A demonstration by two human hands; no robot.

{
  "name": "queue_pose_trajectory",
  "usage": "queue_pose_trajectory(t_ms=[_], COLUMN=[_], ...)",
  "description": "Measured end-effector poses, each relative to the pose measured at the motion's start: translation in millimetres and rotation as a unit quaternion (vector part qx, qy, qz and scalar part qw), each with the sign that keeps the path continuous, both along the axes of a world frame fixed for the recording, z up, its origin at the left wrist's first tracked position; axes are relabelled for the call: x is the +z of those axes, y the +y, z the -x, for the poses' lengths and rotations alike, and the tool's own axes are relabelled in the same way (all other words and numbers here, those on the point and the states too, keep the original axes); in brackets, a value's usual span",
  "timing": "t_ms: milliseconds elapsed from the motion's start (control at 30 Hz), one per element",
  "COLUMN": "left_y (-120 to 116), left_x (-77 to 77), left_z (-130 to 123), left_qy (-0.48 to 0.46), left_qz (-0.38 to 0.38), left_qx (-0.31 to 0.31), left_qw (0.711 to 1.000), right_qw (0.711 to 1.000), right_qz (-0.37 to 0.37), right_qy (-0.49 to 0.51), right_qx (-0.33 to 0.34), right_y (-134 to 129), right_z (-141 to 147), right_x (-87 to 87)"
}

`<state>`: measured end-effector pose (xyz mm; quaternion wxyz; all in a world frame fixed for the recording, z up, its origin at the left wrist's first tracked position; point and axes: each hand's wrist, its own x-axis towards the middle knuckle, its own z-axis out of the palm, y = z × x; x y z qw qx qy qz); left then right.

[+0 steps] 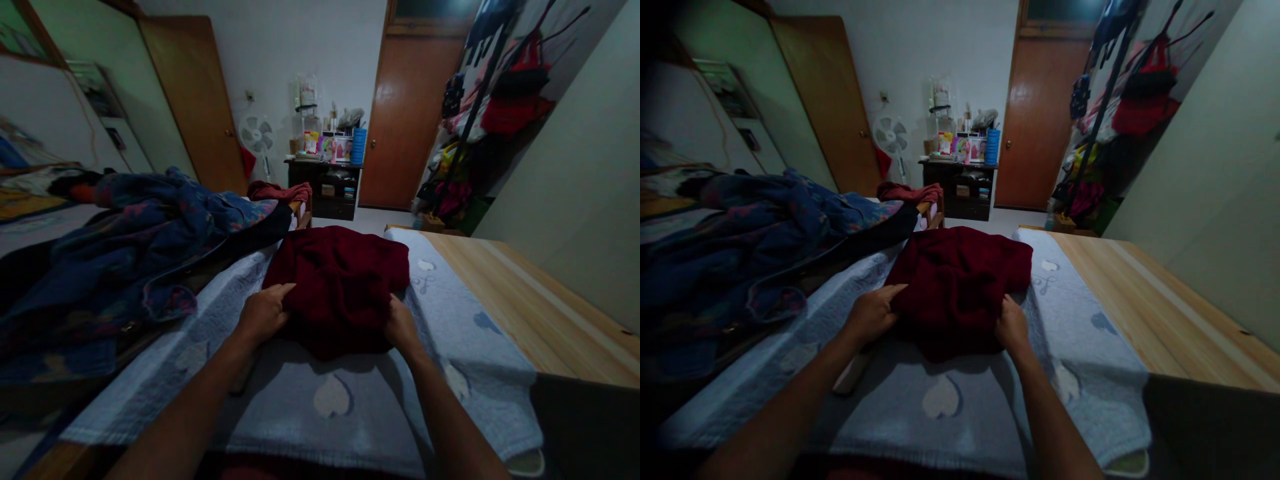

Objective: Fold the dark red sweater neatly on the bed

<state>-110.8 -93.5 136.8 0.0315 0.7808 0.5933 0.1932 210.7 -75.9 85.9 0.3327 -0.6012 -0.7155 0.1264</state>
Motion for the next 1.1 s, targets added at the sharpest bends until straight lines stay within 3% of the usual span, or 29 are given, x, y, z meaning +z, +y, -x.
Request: queue_pose_trajectory(t_ms=[100,200,300,433,500,600,767,933,1100], left_y=[-14,-29,-36,-36,-37,-43,-47,-38,-27], left_x=[18.0,23.9,9.8,-23.8,-34.6,-39.4,-49.8,-67.9,-54.3], left_z=[-12,-32,-56,-73,-70,-52,-19,-12,-16], left_qy=[-0.066,-0.135,-0.183,-0.113,-0.066,-0.016,0.004,-0.082,-0.142], left_qz=[-0.011,-0.022,0.0,0.098,0.12,0.133,0.172,0.176,0.107], left_qx=[-0.02,-0.037,-0.051,-0.105,-0.119,-0.116,-0.024,-0.081,-0.071], left_qw=[0.998,0.99,0.982,0.983,0.983,0.984,0.985,0.978,0.982], right_qw=[0.998,0.989,0.988,0.989,0.984,0.985,0.982,0.981,0.994], right_qz=[-0.053,-0.12,-0.114,0.061,0.102,0.088,0.068,0.053,0.025], right_qy=[-0.01,0.033,0.091,0.117,0.121,0.091,-0.031,-0.141,-0.049], right_qx=[-0.028,-0.073,-0.044,0.072,0.086,0.113,0.17,0.122,0.098], right_y=[15,28,32,18,2,-26,-56,-49,-24], right_z=[-15,-24,-18,-2,3,6,22,48,49], right_x=[25.6,40.5,35.5,12.8,7.5,12.3,15.4,-2.8,5.9])
